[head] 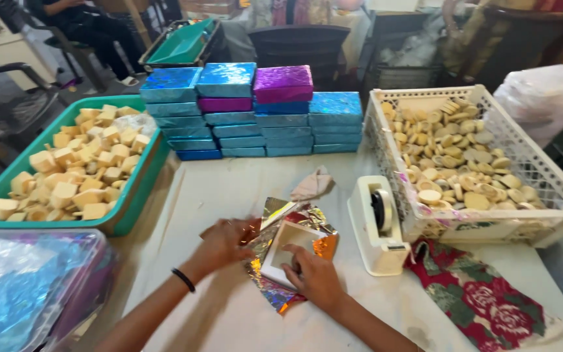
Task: The person wraps a small rectangular box with shiny orange foil paper. They fold the edges of the foil around the box, smooth the surface, and use a tape dispenser to secure the wrapping. Finally, the wrapped box is placed on a stack of other wrapped boxes.
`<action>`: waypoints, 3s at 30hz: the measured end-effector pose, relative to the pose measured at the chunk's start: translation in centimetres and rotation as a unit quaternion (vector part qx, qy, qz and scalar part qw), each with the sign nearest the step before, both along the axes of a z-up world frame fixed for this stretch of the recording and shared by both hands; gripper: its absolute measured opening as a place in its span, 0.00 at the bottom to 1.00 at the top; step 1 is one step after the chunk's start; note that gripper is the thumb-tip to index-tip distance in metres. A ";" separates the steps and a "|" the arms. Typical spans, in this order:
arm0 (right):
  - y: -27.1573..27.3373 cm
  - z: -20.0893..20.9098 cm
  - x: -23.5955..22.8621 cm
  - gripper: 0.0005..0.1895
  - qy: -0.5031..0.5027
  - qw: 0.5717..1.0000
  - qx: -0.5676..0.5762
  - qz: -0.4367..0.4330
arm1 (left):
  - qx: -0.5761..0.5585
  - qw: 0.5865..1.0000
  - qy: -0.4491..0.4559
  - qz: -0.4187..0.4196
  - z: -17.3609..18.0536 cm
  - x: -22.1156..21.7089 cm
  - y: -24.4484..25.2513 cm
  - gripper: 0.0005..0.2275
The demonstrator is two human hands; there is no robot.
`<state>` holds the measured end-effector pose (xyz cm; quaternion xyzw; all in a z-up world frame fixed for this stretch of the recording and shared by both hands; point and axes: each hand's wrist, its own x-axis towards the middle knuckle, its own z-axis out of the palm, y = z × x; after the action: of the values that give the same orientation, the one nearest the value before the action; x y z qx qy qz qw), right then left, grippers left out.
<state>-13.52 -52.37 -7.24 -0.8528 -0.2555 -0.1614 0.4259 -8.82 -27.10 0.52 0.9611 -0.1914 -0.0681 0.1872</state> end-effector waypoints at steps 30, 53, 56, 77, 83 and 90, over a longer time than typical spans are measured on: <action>0.1 0.7 0.1 0.04 -0.059 0.996 -0.067 0.022 | 0.018 0.915 -0.305 -0.265 -6.5 1.2 1.0 0.21; 0.0 1.1 0.0 0.04 -0.047 0.994 -0.089 0.040 | -0.097 0.965 -0.196 -0.146 -7.2 7.4 -3.3 0.10; -0.1 1.4 -0.2 0.05 -0.049 0.992 -0.110 0.032 | -0.113 0.961 -0.201 -0.154 -8.8 9.0 -2.2 0.16; -0.3 1.7 0.1 0.03 0.013 0.996 -0.088 0.017 | -0.047 0.989 -0.143 -0.005 -5.3 -7.5 -4.9 0.13; -1.2 3.4 0.7 0.07 0.032 0.981 -0.162 0.101 | -0.084 0.856 -0.441 -0.257 -12.6 -12.2 -5.5 0.10; -0.5 8.6 0.4 0.31 -0.070 0.917 -0.362 0.152 | -0.131 0.898 -0.367 -0.204 -14.2 -12.0 -6.2 0.13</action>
<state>-13.11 -52.87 1.36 -0.8862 -0.4520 -0.0505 0.0884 -20.77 -33.29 -13.65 0.8247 -0.4451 0.2788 0.2098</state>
